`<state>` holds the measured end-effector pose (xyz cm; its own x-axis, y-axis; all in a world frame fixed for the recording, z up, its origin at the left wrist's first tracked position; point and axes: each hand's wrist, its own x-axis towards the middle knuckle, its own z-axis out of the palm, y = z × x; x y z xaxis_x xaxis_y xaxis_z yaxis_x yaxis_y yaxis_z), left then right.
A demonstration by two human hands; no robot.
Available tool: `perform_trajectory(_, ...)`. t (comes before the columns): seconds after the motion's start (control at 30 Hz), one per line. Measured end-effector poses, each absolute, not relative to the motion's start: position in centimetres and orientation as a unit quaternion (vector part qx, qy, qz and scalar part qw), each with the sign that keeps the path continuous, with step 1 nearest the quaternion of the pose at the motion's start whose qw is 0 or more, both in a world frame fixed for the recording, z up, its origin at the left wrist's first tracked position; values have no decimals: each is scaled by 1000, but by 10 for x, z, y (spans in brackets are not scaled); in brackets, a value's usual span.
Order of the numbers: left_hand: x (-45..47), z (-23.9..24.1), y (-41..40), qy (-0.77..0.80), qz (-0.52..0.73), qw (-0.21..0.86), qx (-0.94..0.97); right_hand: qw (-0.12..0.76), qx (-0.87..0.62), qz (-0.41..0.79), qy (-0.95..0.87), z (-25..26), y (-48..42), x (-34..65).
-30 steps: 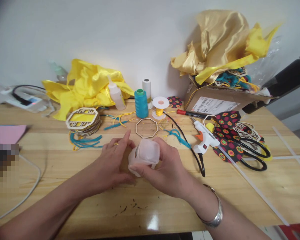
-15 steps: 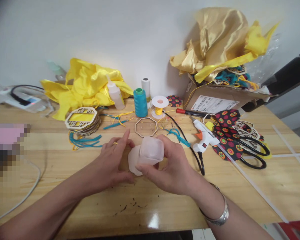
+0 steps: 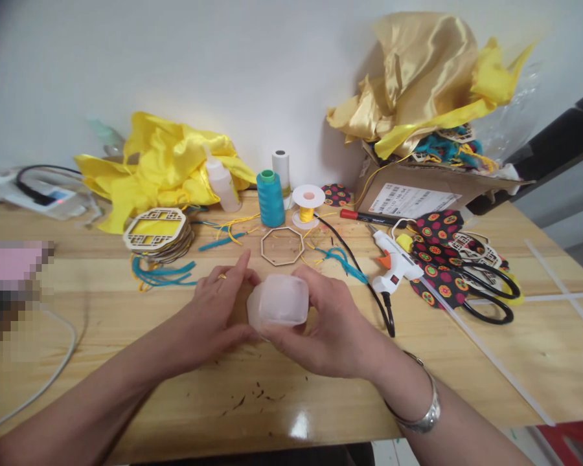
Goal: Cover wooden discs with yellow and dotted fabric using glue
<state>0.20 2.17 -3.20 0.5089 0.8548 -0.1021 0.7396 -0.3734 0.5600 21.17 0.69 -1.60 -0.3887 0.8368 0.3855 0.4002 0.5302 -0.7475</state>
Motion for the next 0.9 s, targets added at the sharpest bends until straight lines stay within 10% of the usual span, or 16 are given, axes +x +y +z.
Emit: perform_trajectory(0.9,2,-35,22,482,104,272,826,393,-416,264,-777,-13,13,226)
